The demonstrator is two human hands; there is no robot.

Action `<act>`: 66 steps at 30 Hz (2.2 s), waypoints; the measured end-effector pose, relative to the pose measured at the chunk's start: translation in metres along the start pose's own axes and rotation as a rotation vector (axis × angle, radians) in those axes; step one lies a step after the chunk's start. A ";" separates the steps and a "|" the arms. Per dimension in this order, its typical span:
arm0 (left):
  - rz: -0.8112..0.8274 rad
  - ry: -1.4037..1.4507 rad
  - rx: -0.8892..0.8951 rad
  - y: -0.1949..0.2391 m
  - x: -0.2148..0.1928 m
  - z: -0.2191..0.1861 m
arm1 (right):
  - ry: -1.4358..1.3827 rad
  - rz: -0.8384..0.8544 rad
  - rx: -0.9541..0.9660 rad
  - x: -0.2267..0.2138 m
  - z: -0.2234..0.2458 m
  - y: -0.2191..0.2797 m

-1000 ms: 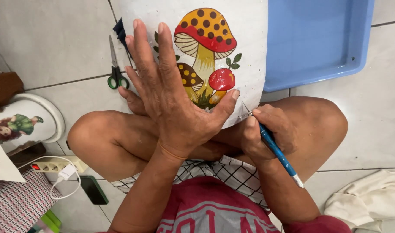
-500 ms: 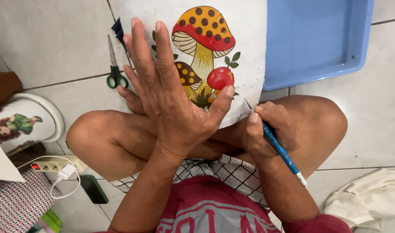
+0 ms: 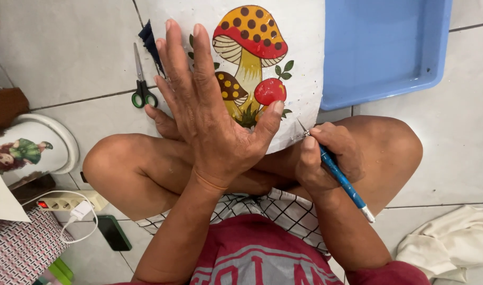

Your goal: Detailing a mushroom illustration on a white pot using a blue pen

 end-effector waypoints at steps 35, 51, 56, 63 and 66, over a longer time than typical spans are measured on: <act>0.074 -0.139 0.617 0.038 -0.008 -0.024 | -0.316 -0.063 0.342 -0.002 -0.014 0.001; 0.121 0.428 0.422 0.025 -0.064 -0.052 | -0.576 0.222 0.408 -0.037 0.035 0.009; 0.217 0.631 0.406 0.031 -0.074 -0.052 | -0.792 0.292 0.577 -0.041 0.038 0.016; 0.030 0.678 0.255 0.040 -0.082 -0.035 | -0.707 -0.002 0.552 -0.064 -0.008 0.024; 0.017 0.629 0.168 0.042 -0.090 -0.022 | -0.632 -0.122 0.597 -0.073 -0.041 0.030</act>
Point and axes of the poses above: each hand's wrist, its own y-axis away from the middle knuckle, its own x-axis out of the palm, z = x × y, the point moved 2 cm from there along -y, towards the middle knuckle, and after that the axes turned 12 degrees about -z, right-handed, at the moved point
